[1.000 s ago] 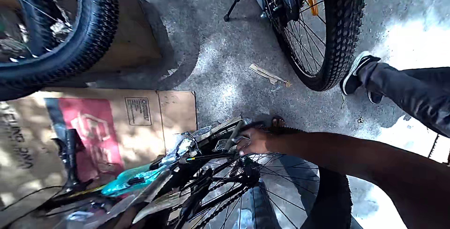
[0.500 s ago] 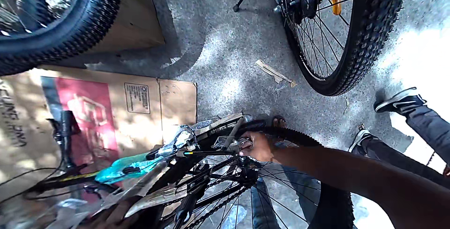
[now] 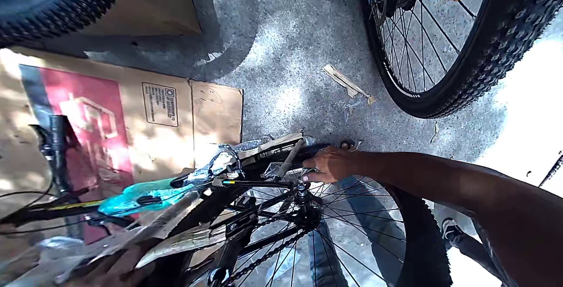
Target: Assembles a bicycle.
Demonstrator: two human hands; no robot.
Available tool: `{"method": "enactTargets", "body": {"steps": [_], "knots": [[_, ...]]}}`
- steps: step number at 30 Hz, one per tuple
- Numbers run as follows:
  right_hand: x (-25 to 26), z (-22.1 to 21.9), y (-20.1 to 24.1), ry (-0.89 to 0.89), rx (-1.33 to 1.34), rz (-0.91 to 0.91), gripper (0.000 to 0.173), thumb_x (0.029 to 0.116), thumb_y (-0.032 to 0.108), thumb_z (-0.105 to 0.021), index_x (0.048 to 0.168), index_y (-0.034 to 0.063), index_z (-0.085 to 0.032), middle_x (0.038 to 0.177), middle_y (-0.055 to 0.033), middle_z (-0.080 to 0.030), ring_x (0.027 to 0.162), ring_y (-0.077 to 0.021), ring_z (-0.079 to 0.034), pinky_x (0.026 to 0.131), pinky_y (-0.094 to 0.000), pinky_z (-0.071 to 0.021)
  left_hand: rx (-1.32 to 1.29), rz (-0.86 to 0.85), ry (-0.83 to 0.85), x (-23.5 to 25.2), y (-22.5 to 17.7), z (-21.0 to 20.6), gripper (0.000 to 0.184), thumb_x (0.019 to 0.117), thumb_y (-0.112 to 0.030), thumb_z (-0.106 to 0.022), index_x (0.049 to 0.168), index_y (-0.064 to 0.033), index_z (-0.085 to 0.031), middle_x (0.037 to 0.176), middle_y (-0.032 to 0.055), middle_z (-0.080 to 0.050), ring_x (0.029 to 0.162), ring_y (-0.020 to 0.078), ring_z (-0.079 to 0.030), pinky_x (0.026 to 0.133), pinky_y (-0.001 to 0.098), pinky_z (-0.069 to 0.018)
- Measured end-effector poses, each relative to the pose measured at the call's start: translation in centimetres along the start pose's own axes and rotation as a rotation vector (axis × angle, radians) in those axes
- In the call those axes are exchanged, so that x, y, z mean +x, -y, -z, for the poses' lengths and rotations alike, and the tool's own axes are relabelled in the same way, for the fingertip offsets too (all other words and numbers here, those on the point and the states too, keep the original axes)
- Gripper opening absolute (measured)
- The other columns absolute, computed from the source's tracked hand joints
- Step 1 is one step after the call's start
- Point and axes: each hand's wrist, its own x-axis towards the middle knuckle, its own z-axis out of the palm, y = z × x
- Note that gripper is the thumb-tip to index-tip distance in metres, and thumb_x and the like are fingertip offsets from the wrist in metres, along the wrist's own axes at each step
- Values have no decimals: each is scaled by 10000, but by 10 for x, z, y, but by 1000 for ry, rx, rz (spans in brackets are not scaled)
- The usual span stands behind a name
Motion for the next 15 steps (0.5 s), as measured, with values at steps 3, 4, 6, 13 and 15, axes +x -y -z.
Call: {"method": "enactTargets", "body": {"steps": [3,4,6,13,15], "knots": [[4,-8,-7,71,9,159,470,1083,473,-427,1130,68,-663,815,-124,-688,799,-310,-705,738,-541,-548,-20,18,21,2,-7,7,214,982,-129,-587,1035,35,-712,1225,284,-670,1008,482,-693,798,629,-550],[6,-8,-10,75,4,201,462,1091,450,-425,1169,60,-660,860,-134,-703,839,-312,-712,775,-536,-555,-29,27,33,2,-9,10,207,976,-117,-595,1044,41,-710,1232,290,-666,1027,491,-688,812,638,-547],[14,-6,-17,83,-35,274,470,1097,431,-419,1242,51,-654,1018,-143,-722,976,-303,-715,876,-512,-560,-11,21,23,2,-10,11,189,945,-102,-629,1030,43,-717,1223,296,-667,1024,498,-687,800,637,-551],[11,26,32,340,6,-101,472,1112,402,-379,1107,24,-661,913,-167,-686,900,-333,-697,793,-555,-551,35,-2,10,0,-9,14,204,912,-158,-707,1038,-4,-751,1238,259,-677,1037,481,-687,795,625,-558],[3,30,77,341,420,-533,551,1138,372,-268,1063,-47,-618,831,-184,-590,755,-307,-614,714,-501,-511,78,-9,-16,-4,-8,9,235,812,-158,-793,1021,-52,-775,1232,226,-688,1017,458,-692,768,600,-565]]}}
